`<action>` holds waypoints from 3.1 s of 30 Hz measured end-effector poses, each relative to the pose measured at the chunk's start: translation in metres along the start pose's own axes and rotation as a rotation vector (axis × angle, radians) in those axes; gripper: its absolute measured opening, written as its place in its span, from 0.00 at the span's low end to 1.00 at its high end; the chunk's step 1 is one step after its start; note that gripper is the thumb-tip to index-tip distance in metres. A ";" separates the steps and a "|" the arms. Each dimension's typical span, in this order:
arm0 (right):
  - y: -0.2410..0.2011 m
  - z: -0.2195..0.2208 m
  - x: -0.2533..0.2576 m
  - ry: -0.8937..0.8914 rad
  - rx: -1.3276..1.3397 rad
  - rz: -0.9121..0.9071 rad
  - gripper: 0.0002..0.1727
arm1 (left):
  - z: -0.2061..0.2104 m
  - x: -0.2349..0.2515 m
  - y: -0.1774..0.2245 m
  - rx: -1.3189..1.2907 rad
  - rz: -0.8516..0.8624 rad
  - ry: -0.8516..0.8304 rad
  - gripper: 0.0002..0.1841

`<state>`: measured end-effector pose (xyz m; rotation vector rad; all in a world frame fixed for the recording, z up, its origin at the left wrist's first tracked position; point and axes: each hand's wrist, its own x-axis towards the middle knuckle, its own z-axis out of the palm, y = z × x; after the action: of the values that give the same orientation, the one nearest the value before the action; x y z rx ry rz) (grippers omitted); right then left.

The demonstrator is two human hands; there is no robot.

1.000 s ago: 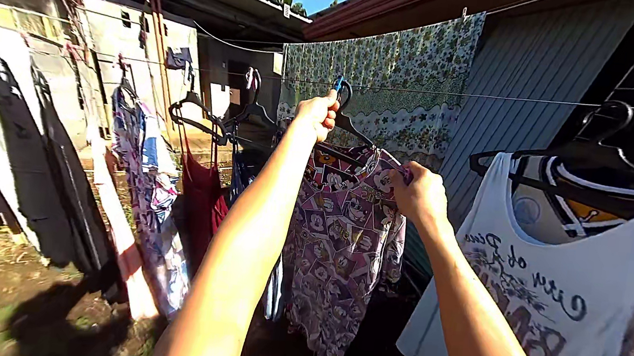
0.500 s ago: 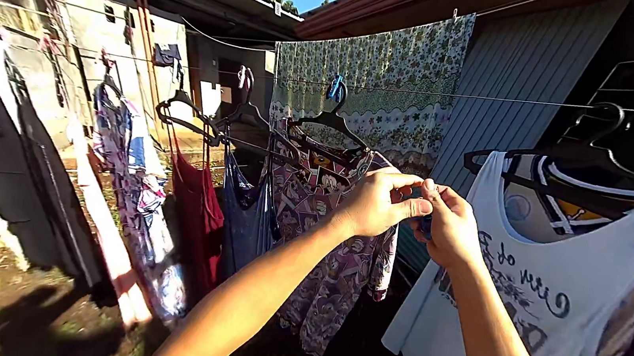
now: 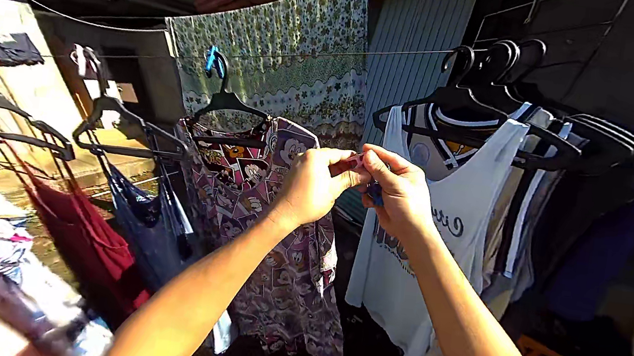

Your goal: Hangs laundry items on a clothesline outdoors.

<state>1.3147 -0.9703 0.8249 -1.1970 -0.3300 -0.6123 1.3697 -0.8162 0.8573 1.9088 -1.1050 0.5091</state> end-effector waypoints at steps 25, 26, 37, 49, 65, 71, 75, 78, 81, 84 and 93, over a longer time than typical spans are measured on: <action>-0.045 -0.043 0.102 0.218 -1.397 -0.225 0.15 | -0.019 0.138 0.005 -0.238 -0.375 0.053 0.20; -0.041 -0.043 0.104 0.206 -1.382 -0.233 0.14 | -0.018 0.140 0.007 -0.251 -0.393 0.060 0.20; -0.019 -0.048 0.107 0.117 -1.276 -0.255 0.17 | -0.003 0.161 0.001 -0.352 -0.370 0.245 0.18; -0.010 -0.065 0.095 0.127 -1.106 -0.427 0.17 | 0.007 0.147 0.015 -0.185 -0.349 0.381 0.21; -0.033 -0.064 0.004 0.091 0.096 -0.205 0.13 | 0.088 -0.010 0.059 0.032 0.260 0.133 0.27; -0.020 -0.050 -0.036 0.025 0.070 -0.084 0.12 | 0.083 -0.037 0.056 0.030 0.228 0.250 0.20; -0.028 -0.068 -0.051 0.133 0.199 0.014 0.04 | 0.096 -0.050 0.061 -0.135 0.177 0.171 0.23; -0.061 -0.103 -0.057 0.187 0.097 -0.024 0.08 | 0.108 -0.050 0.068 -0.095 0.171 0.148 0.20; -0.113 -0.161 -0.059 0.115 -0.143 -0.254 0.07 | 0.113 -0.039 0.078 0.057 0.202 0.079 0.10; -0.180 -0.227 -0.038 0.217 -0.733 -0.556 0.09 | 0.121 -0.015 0.097 0.155 0.255 0.051 0.08; -0.234 -0.285 0.100 -0.084 -1.503 0.121 0.39 | 0.183 0.156 0.142 0.175 -0.077 0.228 0.14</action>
<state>1.2311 -1.3182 0.9597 -2.6535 0.2321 -0.6898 1.3197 -1.0812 0.9294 1.9772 -0.8595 0.7798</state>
